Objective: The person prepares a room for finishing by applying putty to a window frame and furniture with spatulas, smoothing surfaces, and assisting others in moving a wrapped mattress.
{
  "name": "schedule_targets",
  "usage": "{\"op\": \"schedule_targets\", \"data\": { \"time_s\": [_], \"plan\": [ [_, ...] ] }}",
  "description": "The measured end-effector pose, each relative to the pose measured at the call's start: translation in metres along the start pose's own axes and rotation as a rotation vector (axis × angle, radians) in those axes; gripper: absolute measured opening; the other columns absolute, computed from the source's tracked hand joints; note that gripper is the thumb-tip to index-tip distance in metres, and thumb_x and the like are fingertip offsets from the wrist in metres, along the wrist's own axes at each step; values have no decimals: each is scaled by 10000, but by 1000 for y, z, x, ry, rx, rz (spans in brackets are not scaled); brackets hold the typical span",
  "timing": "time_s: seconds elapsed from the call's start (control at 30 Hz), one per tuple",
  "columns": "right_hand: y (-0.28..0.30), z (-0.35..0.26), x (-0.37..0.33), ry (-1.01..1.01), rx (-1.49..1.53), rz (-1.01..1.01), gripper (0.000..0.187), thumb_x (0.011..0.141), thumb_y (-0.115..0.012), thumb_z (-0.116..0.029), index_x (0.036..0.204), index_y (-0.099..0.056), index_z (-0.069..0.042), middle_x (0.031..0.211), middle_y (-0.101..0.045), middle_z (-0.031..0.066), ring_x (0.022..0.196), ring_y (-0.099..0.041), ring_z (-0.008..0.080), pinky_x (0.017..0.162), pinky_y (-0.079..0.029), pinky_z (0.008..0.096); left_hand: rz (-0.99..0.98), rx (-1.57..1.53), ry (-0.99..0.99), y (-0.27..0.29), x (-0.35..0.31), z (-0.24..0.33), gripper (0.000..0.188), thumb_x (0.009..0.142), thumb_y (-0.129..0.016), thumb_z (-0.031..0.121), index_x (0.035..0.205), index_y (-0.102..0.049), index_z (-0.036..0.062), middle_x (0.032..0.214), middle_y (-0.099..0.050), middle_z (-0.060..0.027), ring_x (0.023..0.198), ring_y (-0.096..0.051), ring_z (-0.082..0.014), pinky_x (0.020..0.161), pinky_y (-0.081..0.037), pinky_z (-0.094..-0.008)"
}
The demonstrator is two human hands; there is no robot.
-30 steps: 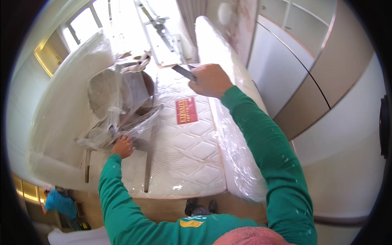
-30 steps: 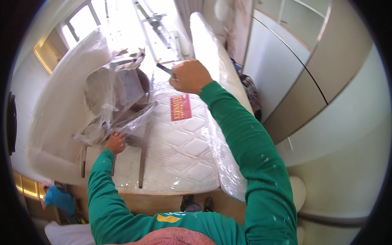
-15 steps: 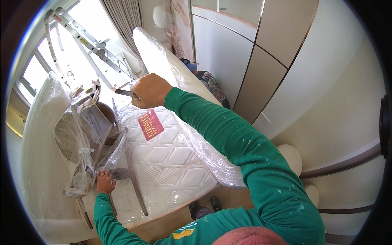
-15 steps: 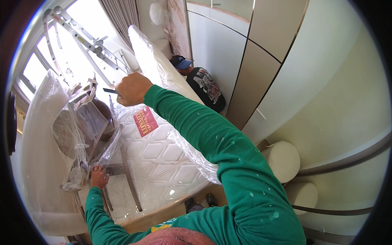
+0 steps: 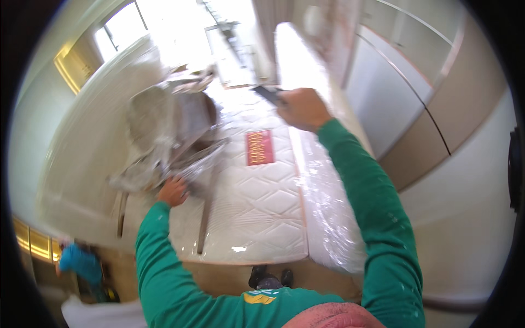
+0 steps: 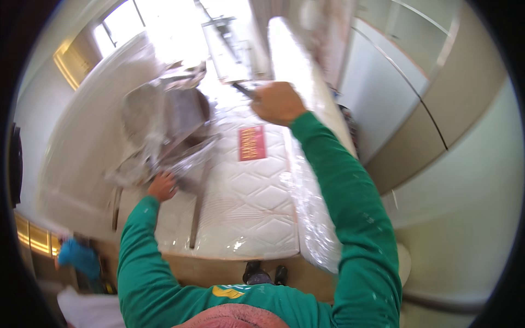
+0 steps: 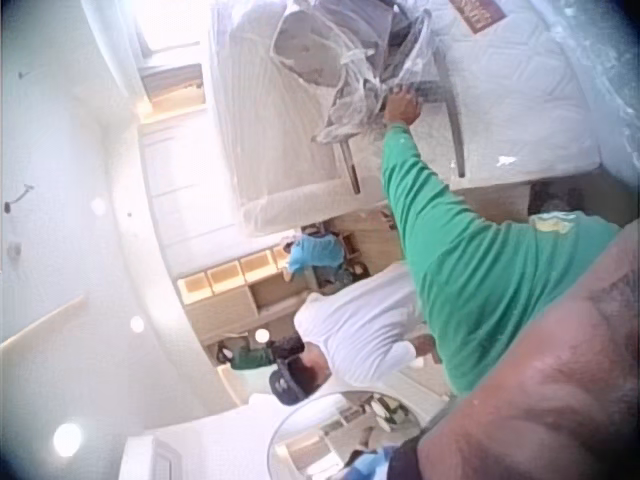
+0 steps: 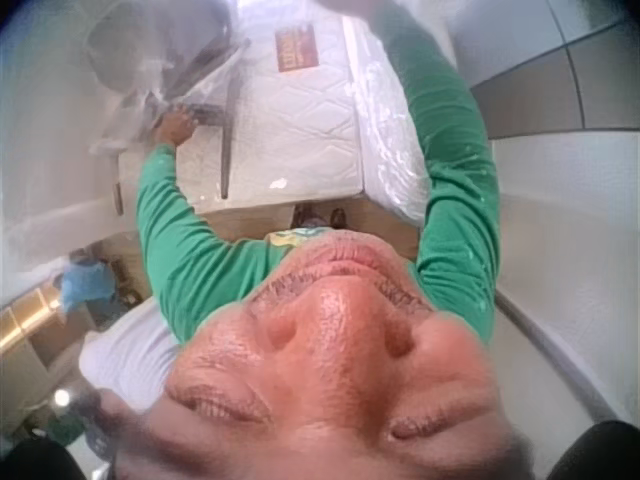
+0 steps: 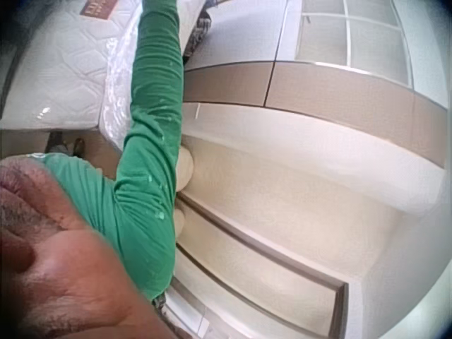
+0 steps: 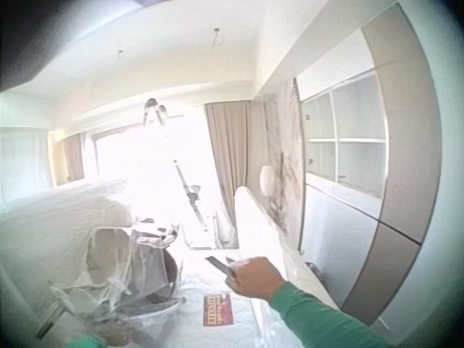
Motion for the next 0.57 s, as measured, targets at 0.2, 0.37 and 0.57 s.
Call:
{"op": "schedule_targets", "data": {
  "time_s": [0.2, 0.37, 0.57],
  "plan": [
    [10, -8, 0, -39, -68, 3, 278, 861, -598, -255, 707, -648, -29, 701, -651, 189, 659, -652, 367, 680, -519, 480, -9, -5, 15, 10, 3, 3, 331, 870, -655, 352, 945, -705, 33, 1218, -589, -119, 1266, -495, -303, 1074, -378, -547],
    [8, -10, 2, -20, -69, 35, 280, 874, -606, -251, 715, -662, -27, 683, -653, 188, 642, -655, 362, 675, -527, 471, 10, 20, 15, 15, -1, 5, 330, 871, -649, 353, 932, -708, 34, 1217, -589, -110, 1252, -497, -288, 1085, -373, -527],
    [5, -8, 2, -42, -56, 1, 265, 876, -619, -242, 738, -684, -25, 681, -661, 194, 635, -662, 358, 684, -542, 453, -8, 29, 10, 9, 2, 3, 357, 870, -647, 376, 964, -710, 37, 1219, -589, -115, 1265, -487, -278, 1097, -362, -519]
  ]
}}
Point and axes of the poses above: each hand's wrist, its own x-axis towards the middle knuckle, its own y-axis out of the back of the hand, z = x × y, the point moved 9 cm from there along x, towards the middle knuckle
